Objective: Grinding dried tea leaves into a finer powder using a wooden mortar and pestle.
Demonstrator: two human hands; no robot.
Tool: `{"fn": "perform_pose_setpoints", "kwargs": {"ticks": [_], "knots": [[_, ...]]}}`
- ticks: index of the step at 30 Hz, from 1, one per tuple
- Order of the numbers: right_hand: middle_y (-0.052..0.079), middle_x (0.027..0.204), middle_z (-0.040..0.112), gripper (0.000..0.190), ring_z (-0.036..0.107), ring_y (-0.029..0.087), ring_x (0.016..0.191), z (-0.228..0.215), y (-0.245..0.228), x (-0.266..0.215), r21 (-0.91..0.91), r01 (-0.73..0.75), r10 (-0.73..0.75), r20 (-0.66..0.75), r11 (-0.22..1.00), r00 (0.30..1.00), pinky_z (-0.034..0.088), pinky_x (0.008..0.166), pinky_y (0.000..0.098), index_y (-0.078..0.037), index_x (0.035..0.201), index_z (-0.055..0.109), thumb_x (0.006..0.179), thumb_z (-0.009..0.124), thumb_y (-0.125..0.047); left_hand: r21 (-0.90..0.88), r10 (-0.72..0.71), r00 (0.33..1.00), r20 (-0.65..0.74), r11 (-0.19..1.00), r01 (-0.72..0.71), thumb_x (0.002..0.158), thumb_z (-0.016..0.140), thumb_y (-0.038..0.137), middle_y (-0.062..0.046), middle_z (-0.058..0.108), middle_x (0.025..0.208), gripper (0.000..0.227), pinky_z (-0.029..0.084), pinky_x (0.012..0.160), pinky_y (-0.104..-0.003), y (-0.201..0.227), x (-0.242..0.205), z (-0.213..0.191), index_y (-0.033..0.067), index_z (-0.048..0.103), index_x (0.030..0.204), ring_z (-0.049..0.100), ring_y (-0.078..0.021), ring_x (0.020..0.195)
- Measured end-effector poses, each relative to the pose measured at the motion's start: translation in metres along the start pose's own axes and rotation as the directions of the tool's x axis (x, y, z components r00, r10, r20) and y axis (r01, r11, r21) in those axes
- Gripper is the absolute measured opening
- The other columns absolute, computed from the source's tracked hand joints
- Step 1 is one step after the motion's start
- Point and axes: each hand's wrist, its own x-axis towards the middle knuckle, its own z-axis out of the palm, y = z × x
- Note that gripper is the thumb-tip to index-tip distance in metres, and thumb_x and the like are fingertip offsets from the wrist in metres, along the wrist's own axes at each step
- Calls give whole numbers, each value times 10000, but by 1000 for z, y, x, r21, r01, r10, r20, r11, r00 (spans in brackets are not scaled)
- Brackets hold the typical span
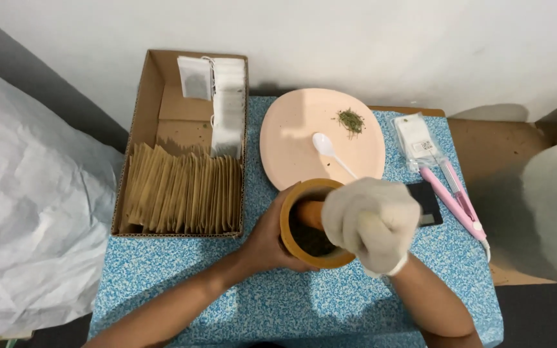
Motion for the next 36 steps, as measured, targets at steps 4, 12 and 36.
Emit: {"fn": "perform_pose_setpoints", "kwargs": {"ticks": [4, 12, 36], "knots": [[-1, 567, 512, 409, 486, 169, 459, -2, -23, 18, -16, -91, 92, 87, 996, 992, 515, 458, 289, -152, 600, 457, 971, 374, -3, 40, -92, 995, 48, 995, 90, 678, 1023, 348, -205, 525, 1606, 1253, 432, 1272, -635, 2, -7, -9, 37, 321, 1669, 506, -395, 1515], [-1, 627, 491, 329, 495, 166, 506, -13, -12, 6, 97, -80, 61, 178, 992, 982, 452, 458, 286, -137, 688, 409, 967, 396, 36, 78, -206, 975, 89, 977, 199, 766, 966, 370, -162, 463, 1683, 1167, 476, 1266, -609, 4, -9, -11, 114, 293, 1684, 473, -380, 1578], [21, 481, 519, 426, 452, 149, 396, -9, 20, -10, 125, -287, 293, -29, 950, 956, 539, 393, 316, -126, 487, 555, 809, 426, 121, 20, -30, 999, 22, 999, 29, 674, 1051, 348, -199, 610, 1535, 1288, 517, 1208, -630, -1, -1, -7, 15, 325, 1685, 593, -383, 1423]]}}
